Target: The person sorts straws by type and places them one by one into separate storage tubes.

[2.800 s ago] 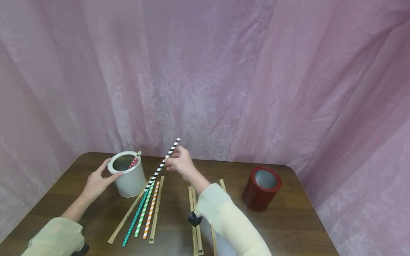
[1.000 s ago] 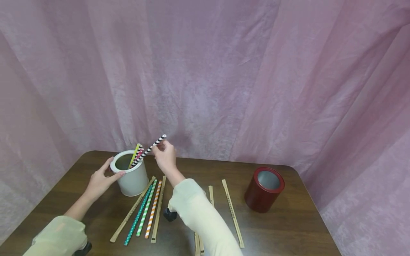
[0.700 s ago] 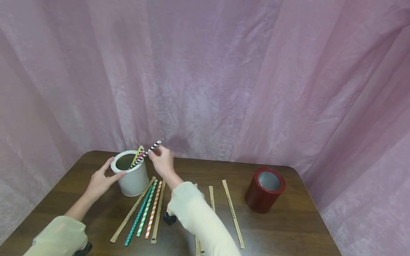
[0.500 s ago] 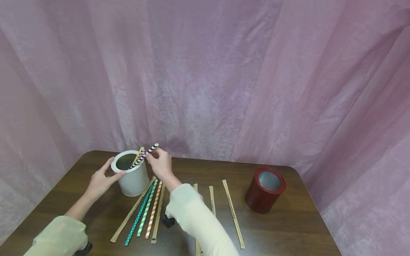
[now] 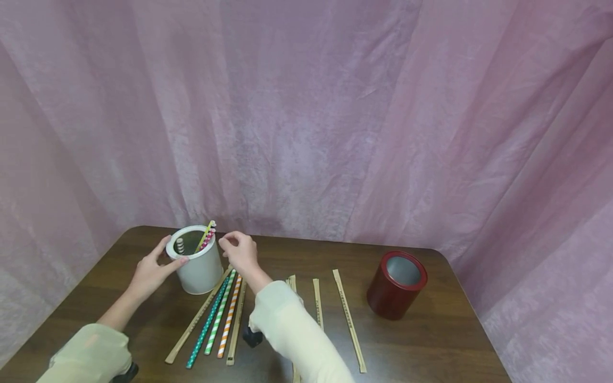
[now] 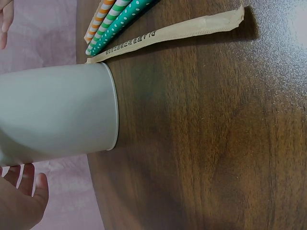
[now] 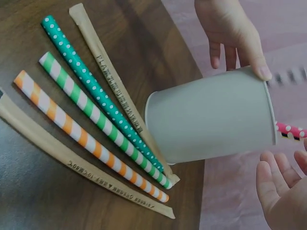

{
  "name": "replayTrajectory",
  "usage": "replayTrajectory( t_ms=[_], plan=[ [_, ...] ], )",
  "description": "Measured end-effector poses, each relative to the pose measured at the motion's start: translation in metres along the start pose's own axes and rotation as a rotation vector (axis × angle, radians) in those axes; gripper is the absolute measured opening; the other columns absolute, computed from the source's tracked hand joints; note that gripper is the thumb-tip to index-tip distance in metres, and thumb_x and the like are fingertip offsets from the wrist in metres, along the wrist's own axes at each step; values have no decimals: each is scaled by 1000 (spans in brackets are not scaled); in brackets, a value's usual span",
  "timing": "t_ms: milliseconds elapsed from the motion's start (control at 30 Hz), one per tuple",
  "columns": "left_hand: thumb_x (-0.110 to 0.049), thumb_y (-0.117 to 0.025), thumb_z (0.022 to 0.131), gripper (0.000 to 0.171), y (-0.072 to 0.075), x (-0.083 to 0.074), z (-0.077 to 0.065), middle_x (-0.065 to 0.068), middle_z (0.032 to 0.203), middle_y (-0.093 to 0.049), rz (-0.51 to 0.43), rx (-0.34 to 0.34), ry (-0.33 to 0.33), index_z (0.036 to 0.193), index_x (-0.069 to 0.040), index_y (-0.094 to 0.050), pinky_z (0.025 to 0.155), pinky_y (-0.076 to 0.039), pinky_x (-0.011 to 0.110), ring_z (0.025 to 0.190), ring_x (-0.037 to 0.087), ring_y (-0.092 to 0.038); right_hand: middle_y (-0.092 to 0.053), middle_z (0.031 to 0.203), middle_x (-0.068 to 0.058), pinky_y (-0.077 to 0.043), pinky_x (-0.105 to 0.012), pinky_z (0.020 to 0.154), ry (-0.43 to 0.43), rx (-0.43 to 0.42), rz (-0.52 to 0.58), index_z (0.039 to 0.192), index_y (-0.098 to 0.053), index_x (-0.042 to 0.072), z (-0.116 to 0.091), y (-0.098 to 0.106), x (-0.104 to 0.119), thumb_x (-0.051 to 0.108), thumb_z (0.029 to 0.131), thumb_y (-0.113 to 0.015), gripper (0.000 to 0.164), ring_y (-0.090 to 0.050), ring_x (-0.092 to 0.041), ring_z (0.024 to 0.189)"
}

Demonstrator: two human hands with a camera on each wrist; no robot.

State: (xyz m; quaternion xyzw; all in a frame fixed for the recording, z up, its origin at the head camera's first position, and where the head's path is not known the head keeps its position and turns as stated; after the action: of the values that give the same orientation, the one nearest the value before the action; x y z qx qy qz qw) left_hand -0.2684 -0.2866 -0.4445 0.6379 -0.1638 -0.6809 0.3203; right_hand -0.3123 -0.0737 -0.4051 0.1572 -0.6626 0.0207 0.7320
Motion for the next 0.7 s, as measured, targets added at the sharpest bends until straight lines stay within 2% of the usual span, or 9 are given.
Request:
replayTrajectory(
  t_ms=[200, 433, 600, 700],
  plan=[
    [-48, -62, 76, 88, 0, 0, 0, 23, 142, -25, -6, 0, -6, 142, -12, -16, 96, -25, 61, 128, 43, -24, -65, 92, -8, -53, -35, 62, -31, 9, 18, 98, -62, 7, 0, 5, -13, 21, 86, -56, 19, -63, -14, 66],
    [-49, -62, 76, 88, 0, 0, 0, 23, 141, -26, -6, 0, -10, 142, -12, -16, 96, -25, 61, 128, 43, -24, -64, 89, -11, -51, -24, 52, -62, 11, 58, 99, -60, 3, -1, 9, -27, 16, 84, -58, 20, -61, -12, 62],
    [-48, -62, 76, 87, 0, 1, 0, 24, 140, -28, -6, -6, -14, 142, -12, -17, 96, -26, 61, 127, 43, -26, -63, 87, -11, -50, -22, 49, -100, 24, 110, 100, -58, 1, -4, 9, -37, 13, 82, -61, 22, -63, -24, 67],
    [-47, -63, 76, 87, 0, 1, 0, 24, 139, -30, -9, -12, -19, 142, -11, -18, 95, -26, 60, 126, 42, -28, -63, 86, -10, -50, -22, 50, -123, 40, 110, 102, -57, 1, -7, 9, -42, 13, 82, -62, 24, -63, -23, 66]
  ],
)
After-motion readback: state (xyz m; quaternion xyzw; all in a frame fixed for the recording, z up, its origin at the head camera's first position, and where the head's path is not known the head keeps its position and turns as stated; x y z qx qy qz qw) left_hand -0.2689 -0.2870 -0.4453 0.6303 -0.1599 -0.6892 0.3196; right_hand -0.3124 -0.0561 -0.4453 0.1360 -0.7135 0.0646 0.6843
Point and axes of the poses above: each hand's wrist, its own z-axis towards the middle knuckle, its own y-axis out of the back of the hand, x = y × z, the point moved 4 cm from there along z, towards the middle knuckle
